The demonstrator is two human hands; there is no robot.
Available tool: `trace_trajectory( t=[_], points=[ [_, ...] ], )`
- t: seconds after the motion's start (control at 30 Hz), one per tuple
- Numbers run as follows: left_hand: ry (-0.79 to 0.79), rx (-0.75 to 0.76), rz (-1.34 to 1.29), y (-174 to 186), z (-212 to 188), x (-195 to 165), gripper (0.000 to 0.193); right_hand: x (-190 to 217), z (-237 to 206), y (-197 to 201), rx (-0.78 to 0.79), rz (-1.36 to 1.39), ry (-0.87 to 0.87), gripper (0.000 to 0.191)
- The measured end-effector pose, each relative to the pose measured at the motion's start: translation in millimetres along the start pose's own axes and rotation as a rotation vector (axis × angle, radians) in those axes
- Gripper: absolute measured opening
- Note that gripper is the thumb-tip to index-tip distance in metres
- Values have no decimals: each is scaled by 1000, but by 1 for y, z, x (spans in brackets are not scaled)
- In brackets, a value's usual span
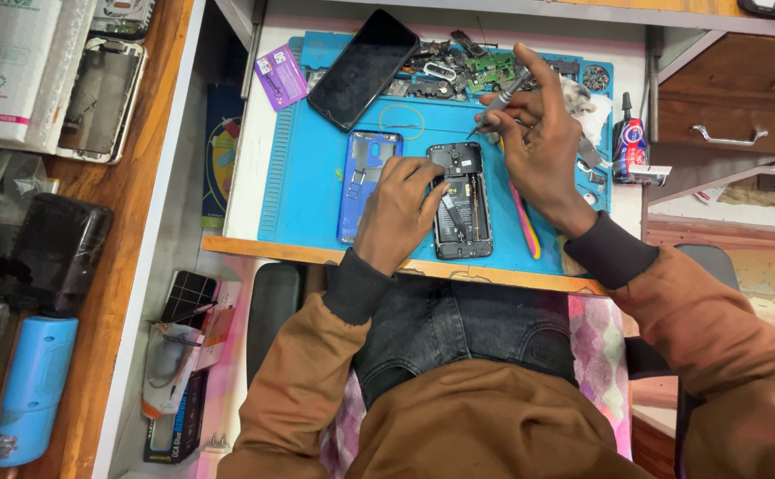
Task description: The person uses a screwdriver to remove screws from the back of a disassembled smartphone. They then lift the back cover and inspect the internal components, including the battery and circuit board.
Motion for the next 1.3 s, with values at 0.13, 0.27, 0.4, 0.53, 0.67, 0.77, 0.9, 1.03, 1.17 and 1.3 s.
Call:
trace_trajectory(
  t=[0.13,0.27,0.4,0.53,0.67,0.77,0.9,1.03,1.17,1.3],
  points=[
    [-4,-26,17,0,0,1,24,3,-1,0,-15,-70,13,64],
    [-10,-8,9,-1,0,2,24,5,0,0,5,-86,-6,65],
    [-6,7,13,-2,0,3,25,3,0,1,8,-82,-48,65],
    [2,14,12,-3,0,3,25,2,1,0,9,-85,-55,65],
    [6,16,16,-4,0,3,26,2,0,0,17,-110,-37,64],
    [11,20,21,-4,0,4,25,8,0,1,-20,-191,18,55],
    [-2,12,26,-5,0,4,25,23,-1,4,-80,-386,145,41],
    [-5,5,17,-6,-1,4,25,29,-2,7,-105,-378,163,32],
    [-4,11,13,-7,-1,6,25,26,-1,10,-68,-298,130,29],
    [-4,5,13,-8,-1,7,25,20,-1,13,-31,-169,96,42]
  ],
)
Point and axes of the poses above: each hand's wrist, its own z-axis towards the middle knuckle, its own y-axis out of the back of the hand, x = y × z, the point moved 6 cm from there along z, towards the middle knuckle, and after that the axes turned 14 degrees about -y, right-handed, at the moved point
